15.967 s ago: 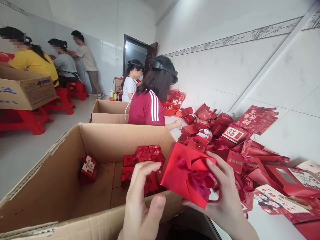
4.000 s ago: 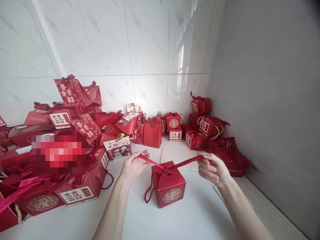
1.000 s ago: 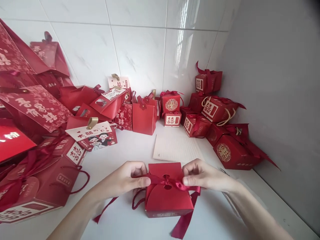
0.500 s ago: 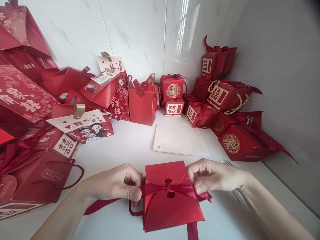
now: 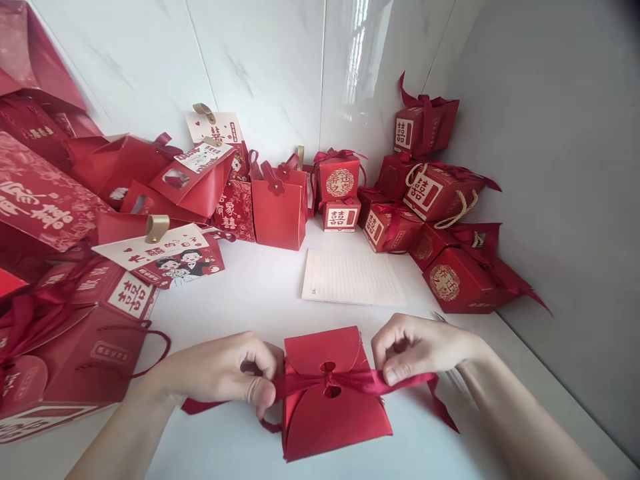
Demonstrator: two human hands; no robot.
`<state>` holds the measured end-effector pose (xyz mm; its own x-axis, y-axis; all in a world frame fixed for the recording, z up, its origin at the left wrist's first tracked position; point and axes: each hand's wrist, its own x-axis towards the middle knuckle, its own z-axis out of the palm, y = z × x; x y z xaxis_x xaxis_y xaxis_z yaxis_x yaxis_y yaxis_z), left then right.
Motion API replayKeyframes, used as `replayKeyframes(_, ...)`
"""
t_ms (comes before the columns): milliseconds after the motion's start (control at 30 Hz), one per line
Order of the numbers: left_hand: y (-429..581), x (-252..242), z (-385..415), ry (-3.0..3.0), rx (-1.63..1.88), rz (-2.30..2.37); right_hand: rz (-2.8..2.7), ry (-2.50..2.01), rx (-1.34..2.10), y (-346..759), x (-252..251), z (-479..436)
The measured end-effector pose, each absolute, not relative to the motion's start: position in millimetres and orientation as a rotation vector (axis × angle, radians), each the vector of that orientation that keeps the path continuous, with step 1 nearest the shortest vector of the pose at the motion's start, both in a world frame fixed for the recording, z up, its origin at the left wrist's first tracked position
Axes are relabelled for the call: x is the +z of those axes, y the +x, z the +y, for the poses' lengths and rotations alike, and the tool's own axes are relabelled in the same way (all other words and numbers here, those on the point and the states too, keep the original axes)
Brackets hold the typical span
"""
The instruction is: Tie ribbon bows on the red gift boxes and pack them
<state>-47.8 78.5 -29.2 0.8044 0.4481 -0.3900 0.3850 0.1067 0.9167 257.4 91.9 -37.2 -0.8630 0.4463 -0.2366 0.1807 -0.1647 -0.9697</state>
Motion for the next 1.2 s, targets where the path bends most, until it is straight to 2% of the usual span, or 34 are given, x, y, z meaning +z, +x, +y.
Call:
replayKeyframes(367,-41,-40,84,1.462,0.124,0.575,-1.979,-0.778,2.172,244,-67,109)
replayKeyframes(500,-46,-38,81,1.459,0.167,0.628,-1.951,-0.778,2.095,244,-63,97)
replayKeyframes(633,-49,-41,69,1.329,0.299,0.722,-1.858,-0.744,1.908,249,-59,73)
replayKeyframes(867,-36,-72,51,1.271,0.590,0.748,-1.823,-0.750,1.672,245,-94,63)
replayKeyframes(1000,-30,-79,45,1.287,0.725,0.822,-1.899,-0.823,1.501,234,-95,65)
replayKeyframes(1100,-28,-74,39,1.307,0.780,0.909,-1.923,-0.948,1.250,223,-81,54)
replayKeyframes(1200,-28,-68,29,1.321,0.857,0.964,-1.853,-1.142,0.838,228,-59,16)
